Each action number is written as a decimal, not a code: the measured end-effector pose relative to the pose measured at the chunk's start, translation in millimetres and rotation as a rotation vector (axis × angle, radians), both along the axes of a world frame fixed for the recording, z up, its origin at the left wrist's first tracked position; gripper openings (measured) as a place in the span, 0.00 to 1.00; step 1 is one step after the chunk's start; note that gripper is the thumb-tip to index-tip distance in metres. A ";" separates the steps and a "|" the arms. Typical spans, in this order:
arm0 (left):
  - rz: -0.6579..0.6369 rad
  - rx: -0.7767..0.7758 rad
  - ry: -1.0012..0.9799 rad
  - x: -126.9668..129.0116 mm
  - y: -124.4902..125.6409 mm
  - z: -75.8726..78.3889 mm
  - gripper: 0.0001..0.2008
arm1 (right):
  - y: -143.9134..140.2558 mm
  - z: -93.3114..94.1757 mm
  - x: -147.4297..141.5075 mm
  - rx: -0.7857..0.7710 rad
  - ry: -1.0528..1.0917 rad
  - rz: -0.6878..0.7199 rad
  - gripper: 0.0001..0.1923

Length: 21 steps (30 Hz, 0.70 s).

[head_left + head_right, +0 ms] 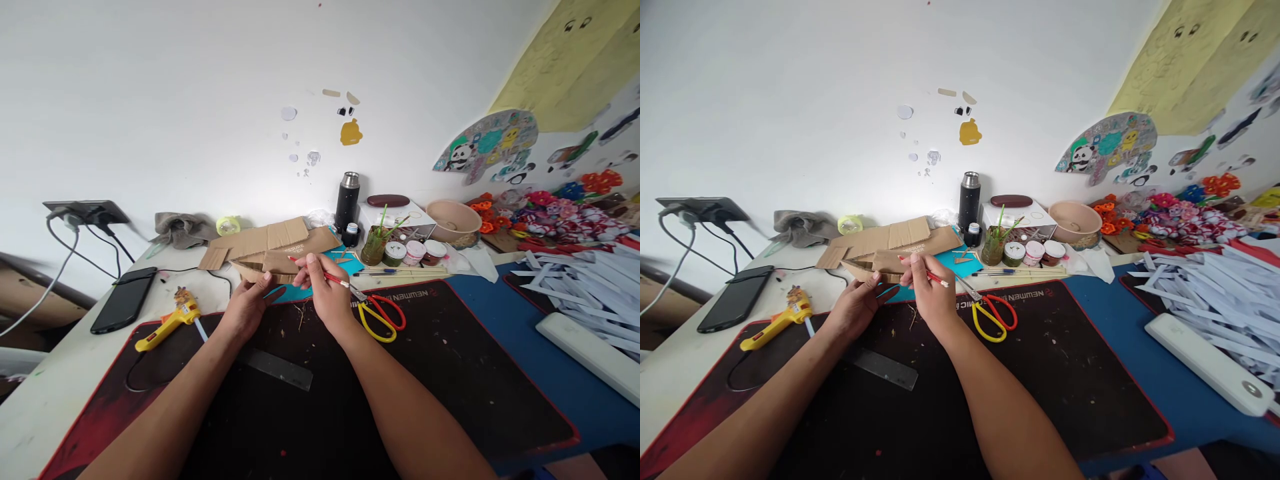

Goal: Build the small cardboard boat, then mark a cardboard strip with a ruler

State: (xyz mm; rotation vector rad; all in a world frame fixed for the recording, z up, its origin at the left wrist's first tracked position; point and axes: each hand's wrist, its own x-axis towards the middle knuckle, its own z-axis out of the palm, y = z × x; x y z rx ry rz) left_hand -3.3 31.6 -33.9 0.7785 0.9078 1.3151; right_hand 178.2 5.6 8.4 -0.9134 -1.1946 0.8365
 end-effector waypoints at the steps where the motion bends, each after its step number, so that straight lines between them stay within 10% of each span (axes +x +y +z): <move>1: 0.004 0.002 -0.003 0.2 -0.1 0.2 0.34 | 0.0 0.0 0.0 0.003 0.005 0.001 0.32; 21: 0.019 0.048 -0.003 2.2 -1.2 1.6 0.31 | 1.5 -0.4 -0.4 -0.008 0.006 -0.001 0.33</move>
